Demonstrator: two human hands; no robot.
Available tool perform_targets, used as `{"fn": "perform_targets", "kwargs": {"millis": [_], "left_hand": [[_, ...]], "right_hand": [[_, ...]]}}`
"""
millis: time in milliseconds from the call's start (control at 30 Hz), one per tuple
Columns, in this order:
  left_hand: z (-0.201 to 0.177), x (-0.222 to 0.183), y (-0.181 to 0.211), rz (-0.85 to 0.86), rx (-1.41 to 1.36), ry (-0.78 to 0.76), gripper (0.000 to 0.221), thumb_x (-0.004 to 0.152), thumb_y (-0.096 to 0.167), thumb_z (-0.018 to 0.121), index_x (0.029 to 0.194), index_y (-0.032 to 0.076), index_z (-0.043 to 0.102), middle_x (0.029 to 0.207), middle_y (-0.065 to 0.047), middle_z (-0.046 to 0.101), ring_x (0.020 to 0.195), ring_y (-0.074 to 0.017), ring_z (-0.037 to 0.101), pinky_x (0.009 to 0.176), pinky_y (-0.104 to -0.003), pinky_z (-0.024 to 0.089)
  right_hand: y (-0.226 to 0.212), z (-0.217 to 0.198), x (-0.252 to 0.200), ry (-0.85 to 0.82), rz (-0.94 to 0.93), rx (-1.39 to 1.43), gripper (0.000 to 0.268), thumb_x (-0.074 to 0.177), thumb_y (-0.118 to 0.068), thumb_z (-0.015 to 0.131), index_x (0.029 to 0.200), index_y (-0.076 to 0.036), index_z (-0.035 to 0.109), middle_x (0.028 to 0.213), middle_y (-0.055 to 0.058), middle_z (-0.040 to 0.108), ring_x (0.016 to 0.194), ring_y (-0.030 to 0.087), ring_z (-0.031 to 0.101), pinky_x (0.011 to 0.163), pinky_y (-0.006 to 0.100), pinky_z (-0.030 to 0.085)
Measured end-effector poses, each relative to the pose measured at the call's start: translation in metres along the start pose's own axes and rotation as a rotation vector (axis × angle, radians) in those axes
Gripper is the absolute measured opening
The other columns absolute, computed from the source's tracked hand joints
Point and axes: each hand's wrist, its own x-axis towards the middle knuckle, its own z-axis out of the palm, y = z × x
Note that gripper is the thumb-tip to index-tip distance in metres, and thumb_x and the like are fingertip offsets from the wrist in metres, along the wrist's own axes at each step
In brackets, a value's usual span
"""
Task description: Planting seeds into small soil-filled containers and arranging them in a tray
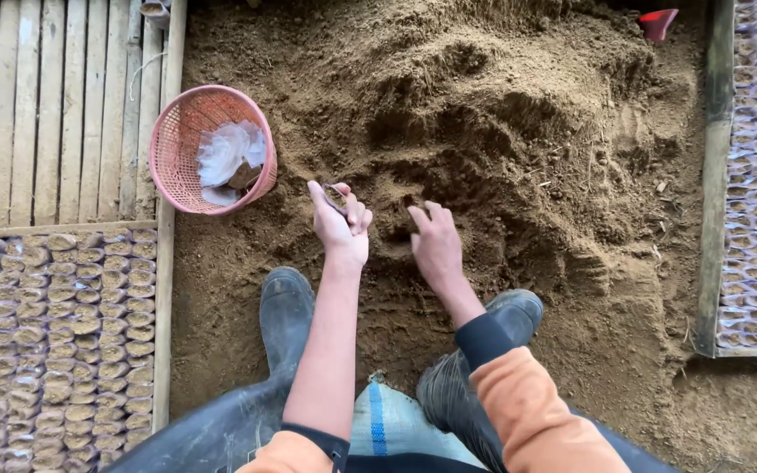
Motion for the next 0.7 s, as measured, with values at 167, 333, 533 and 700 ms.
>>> {"fn": "perform_targets", "kwargs": {"millis": [167,333,533,700], "left_hand": [[0.008,-0.007,-0.006,-0.08,-0.046,0.004,0.055,0.104,0.061,0.039,0.085,0.012,0.056,0.041,0.0,0.029,0.029,-0.0098,0.022,0.035,-0.022,0.016],[0.014,-0.009,-0.023,-0.146,-0.053,-0.023,0.043,0.107,0.046,0.043,0.082,0.013,0.055,0.045,-0.001,0.039,0.033,-0.0081,0.029,0.037,-0.022,0.02],[0.017,-0.012,-0.046,-0.166,0.018,-0.012,0.041,0.107,0.04,0.042,0.084,0.01,0.057,0.044,-0.005,0.037,0.033,-0.0105,0.027,0.036,-0.023,0.019],[0.022,-0.018,-0.052,-0.183,0.011,-0.007,0.039,0.107,0.04,0.043,0.087,0.009,0.057,0.045,-0.006,0.036,0.033,-0.01,0.025,0.037,-0.022,0.018]], "right_hand": [[0.016,-0.041,0.016,0.06,0.236,0.41,0.028,0.077,-0.006,0.082,0.097,-0.025,0.079,0.087,-0.002,0.078,0.084,0.017,0.075,0.081,0.03,0.06],[-0.038,-0.152,0.045,-0.105,0.961,1.33,0.027,0.097,-0.03,0.062,0.117,-0.018,0.076,0.114,0.004,0.07,0.065,0.001,0.042,0.048,0.003,0.035],[0.039,-0.065,0.027,-0.103,0.927,1.863,0.038,0.102,-0.029,0.05,0.127,-0.007,0.069,0.12,0.013,0.074,0.112,0.03,0.071,0.103,0.056,0.052],[0.043,-0.053,0.025,-0.104,0.901,1.828,0.046,0.102,-0.033,0.045,0.133,-0.006,0.065,0.124,0.013,0.073,0.112,0.03,0.071,0.1,0.051,0.055]]}}
